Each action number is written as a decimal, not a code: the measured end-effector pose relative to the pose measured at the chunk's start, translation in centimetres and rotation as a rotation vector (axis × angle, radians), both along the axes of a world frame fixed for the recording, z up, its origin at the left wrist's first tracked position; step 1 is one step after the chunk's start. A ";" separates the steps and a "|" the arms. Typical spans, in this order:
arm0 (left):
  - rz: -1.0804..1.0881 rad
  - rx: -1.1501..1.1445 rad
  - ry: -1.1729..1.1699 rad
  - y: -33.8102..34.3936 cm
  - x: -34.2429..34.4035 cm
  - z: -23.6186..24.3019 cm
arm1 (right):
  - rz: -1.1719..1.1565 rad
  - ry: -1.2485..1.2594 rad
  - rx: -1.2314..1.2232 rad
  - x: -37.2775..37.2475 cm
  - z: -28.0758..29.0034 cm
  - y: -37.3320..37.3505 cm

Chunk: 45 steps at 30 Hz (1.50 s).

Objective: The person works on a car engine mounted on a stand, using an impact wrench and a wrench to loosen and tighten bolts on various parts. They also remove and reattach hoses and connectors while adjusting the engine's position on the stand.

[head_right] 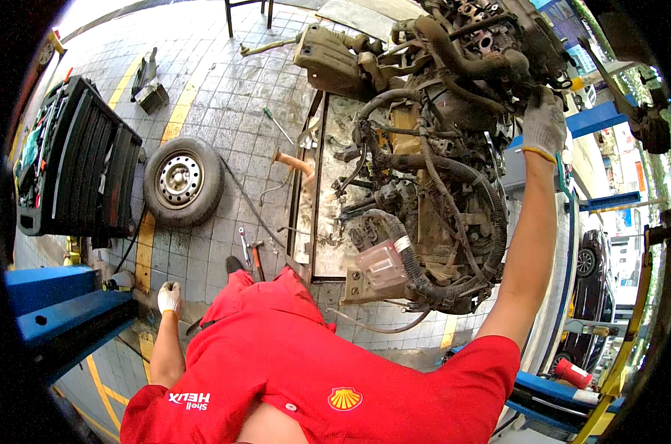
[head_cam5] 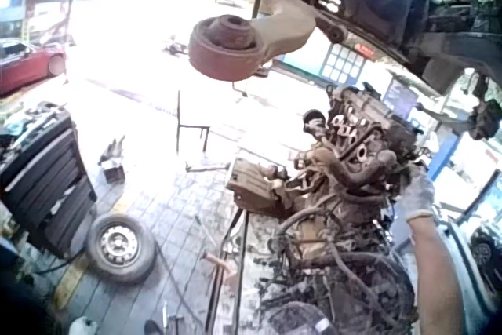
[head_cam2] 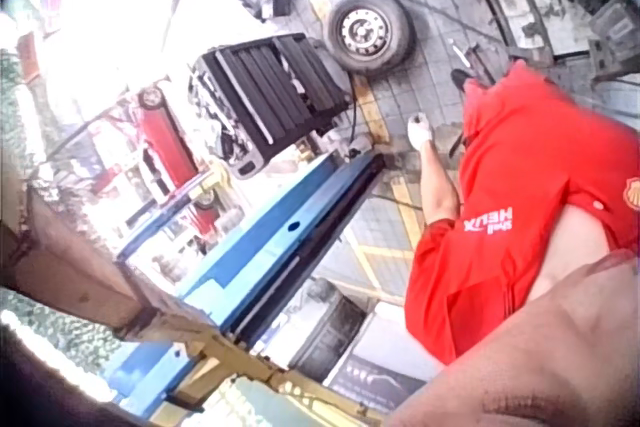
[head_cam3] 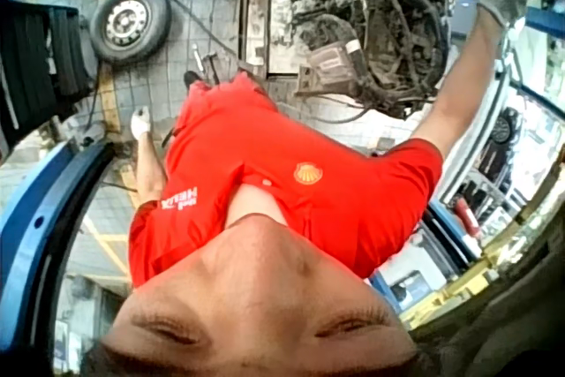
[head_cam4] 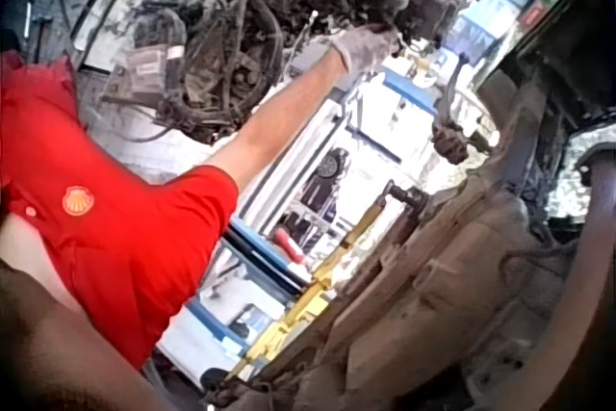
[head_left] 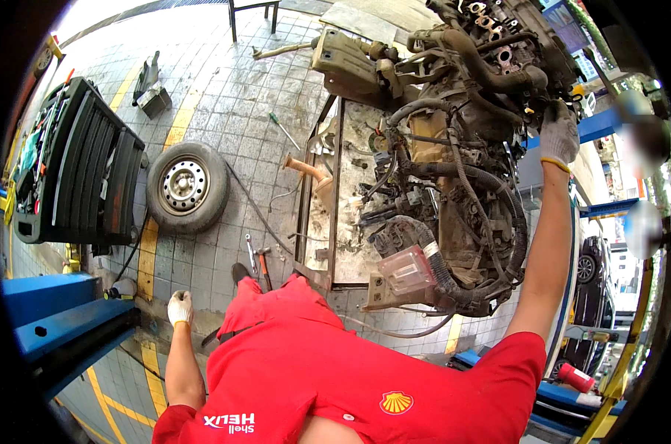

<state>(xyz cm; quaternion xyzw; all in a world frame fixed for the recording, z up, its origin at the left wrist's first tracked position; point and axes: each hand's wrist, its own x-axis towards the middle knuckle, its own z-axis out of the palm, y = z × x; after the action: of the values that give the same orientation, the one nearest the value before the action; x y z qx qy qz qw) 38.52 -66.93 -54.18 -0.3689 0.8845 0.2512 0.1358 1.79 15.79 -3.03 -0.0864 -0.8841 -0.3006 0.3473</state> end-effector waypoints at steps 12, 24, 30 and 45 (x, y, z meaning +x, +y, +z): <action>-0.020 -0.008 0.026 0.5 -2.3 0.4 | -0.144 -0.047 -0.002 0.5 0.6 -2.1; 0.050 0.036 0.002 1.1 -0.8 0.5 | -0.077 -0.053 0.013 -0.5 0.0 0.4; 0.059 0.040 -0.007 0.8 0.1 0.4 | -0.071 -0.016 -0.020 -0.4 -0.7 1.7; 0.014 0.074 0.087 -1.0 -0.9 -1.5 | -0.140 0.119 0.040 -0.3 -2.0 1.6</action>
<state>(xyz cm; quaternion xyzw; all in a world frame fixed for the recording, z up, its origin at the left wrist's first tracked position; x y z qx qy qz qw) 37.60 -67.94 -55.64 -0.3587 0.8771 0.3003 0.1088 1.47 17.42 -4.99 -0.1585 -0.8476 -0.3360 0.3789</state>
